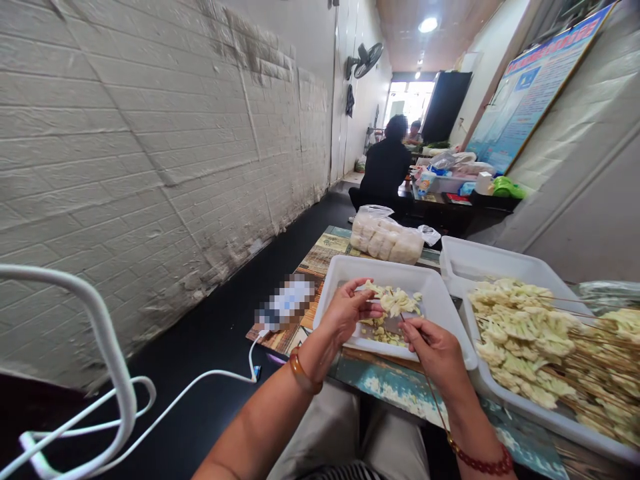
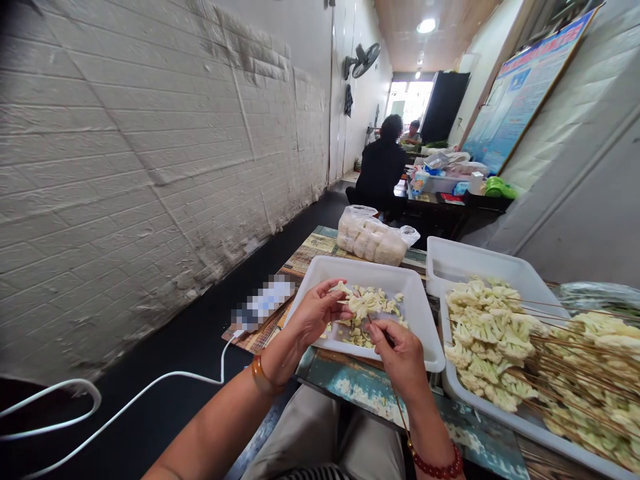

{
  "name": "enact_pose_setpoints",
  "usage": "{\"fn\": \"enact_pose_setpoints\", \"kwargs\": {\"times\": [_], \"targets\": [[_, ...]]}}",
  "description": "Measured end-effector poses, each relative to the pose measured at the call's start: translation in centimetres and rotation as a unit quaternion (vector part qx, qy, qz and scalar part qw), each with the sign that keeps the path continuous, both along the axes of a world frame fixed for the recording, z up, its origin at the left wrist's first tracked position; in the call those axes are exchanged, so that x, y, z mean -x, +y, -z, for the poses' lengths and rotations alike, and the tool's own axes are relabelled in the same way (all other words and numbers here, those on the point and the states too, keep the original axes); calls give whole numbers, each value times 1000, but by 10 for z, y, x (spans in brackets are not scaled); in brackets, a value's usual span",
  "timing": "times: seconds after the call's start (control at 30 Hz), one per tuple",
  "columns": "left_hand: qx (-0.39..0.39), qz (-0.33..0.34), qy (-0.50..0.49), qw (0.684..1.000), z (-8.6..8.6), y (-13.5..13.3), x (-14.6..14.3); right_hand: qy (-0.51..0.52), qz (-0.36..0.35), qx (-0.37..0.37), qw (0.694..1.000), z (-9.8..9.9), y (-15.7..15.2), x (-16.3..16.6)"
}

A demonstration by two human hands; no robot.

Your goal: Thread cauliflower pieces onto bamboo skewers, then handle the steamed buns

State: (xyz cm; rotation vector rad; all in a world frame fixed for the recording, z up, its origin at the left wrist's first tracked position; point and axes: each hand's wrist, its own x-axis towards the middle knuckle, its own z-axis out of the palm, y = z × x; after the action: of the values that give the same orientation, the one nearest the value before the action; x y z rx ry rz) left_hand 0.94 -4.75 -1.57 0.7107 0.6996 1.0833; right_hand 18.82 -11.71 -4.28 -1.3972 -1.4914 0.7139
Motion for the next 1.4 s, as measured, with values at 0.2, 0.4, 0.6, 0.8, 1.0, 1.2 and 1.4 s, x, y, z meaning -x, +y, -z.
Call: {"fn": "enact_pose_setpoints", "kwargs": {"times": [0.2,0.4,0.6,0.8,1.0,1.2,1.4], "targets": [[0,-13,-6,1000,-1,-1,2,-38,-34,-14,999,-2,-2,2],[-27,10,11,1000,-2,-5,1,-88,-30,-46,995,-8,-2,8],[-36,41,20,998,-2,-5,1,-110,-12,-65,992,-3,-1,7],[-48,28,0,998,-2,-5,1,-108,-8,-66,992,-4,-1,9],[-54,41,-21,998,1,-3,1,-110,-2,-66,992,-4,-2,9],[-44,17,-5,999,3,-2,1,-108,2,-93,990,-3,-1,10],[-44,7,-7,999,0,-4,-1,-85,2,-77,993,-3,-1,10]]}}
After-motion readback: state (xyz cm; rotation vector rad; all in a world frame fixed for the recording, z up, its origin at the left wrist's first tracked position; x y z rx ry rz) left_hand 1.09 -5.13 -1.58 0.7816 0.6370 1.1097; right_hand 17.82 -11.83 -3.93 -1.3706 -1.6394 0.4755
